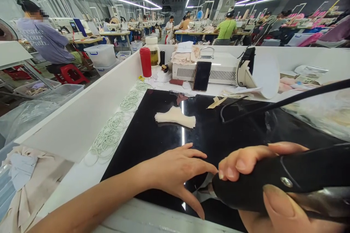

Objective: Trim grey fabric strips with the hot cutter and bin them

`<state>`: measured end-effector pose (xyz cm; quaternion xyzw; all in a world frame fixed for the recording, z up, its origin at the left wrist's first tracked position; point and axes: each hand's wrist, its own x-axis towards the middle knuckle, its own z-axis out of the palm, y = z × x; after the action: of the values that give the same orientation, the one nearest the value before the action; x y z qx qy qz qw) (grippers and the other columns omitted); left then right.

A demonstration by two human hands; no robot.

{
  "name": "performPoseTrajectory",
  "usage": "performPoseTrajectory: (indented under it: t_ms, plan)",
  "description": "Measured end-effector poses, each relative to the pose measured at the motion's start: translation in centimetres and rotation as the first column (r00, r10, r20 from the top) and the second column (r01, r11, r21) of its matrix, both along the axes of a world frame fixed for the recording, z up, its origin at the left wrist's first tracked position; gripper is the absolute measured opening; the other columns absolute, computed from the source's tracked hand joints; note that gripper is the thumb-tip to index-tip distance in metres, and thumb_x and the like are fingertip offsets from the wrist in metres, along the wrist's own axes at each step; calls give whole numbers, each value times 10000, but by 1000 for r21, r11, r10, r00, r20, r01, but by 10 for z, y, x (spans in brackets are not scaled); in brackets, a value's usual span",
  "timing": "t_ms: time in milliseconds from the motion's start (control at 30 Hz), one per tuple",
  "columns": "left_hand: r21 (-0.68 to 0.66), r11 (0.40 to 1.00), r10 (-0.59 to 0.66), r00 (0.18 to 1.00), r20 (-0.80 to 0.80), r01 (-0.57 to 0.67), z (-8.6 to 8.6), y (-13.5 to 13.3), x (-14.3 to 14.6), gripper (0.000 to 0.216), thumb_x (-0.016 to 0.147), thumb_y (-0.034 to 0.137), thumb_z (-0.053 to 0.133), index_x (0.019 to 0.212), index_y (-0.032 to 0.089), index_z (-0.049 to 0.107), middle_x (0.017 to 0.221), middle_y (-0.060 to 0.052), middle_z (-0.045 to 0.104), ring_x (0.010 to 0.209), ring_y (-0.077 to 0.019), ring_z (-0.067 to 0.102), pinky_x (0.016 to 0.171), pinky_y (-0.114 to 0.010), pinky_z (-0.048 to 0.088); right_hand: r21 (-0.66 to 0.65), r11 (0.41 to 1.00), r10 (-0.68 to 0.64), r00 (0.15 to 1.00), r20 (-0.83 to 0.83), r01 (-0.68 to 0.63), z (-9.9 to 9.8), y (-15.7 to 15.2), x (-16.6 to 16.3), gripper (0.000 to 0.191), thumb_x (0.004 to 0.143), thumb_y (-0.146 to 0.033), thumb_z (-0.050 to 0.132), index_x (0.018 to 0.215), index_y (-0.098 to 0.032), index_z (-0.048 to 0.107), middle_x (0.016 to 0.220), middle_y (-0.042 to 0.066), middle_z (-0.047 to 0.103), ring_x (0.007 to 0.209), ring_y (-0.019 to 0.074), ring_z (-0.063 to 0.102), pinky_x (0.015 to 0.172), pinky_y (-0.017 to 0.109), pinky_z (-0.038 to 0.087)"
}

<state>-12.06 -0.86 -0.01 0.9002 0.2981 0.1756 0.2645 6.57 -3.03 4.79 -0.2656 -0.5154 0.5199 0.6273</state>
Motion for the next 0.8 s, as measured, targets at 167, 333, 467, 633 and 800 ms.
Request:
performPoseTrajectory:
  t_ms: [167,333,467,633,800]
  plan:
    - [103,995,-13,998,58,7,0,1,-2,622,786,492,838,1279,217,579,1463,-98,584,1400,-269,503,1246,-500,302,16,1000,15,1000,11,-15,7,6,4,373,837,-361,815,1128,-325,584,805,-23,652,668,197,648,644,388,593]
    - [214,977,-20,999,29,13,5,0,-9,267,841,415,811,946,200,693,1524,-107,502,1424,-264,462,1225,-389,351,-16,979,-205,973,-103,204,17,14,9,468,709,-384,911,1067,-295,623,740,-39,634,620,171,580,598,326,574]
    - [201,979,-38,999,10,36,5,1,-14,148,873,350,786,842,215,735,1483,-47,551,1409,-267,460,1185,-360,408,-9,964,-266,961,-72,267,19,21,14,450,696,-353,918,1052,-292,650,744,-37,652,625,177,591,585,326,580]
    - [158,986,-44,999,-25,48,7,5,-24,151,928,341,724,837,223,748,1452,-5,595,1412,-283,442,1165,-384,431,91,943,-315,946,-74,321,17,25,16,432,691,-357,909,1030,-257,659,705,-35,663,586,173,587,528,310,576]
    - [211,978,20,994,-112,4,11,11,-37,119,956,300,692,862,235,724,1463,5,587,1414,-292,440,1187,-449,397,108,949,-292,955,-59,297,11,25,16,380,751,-332,860,1054,-255,645,750,-26,665,620,171,611,553,312,586]
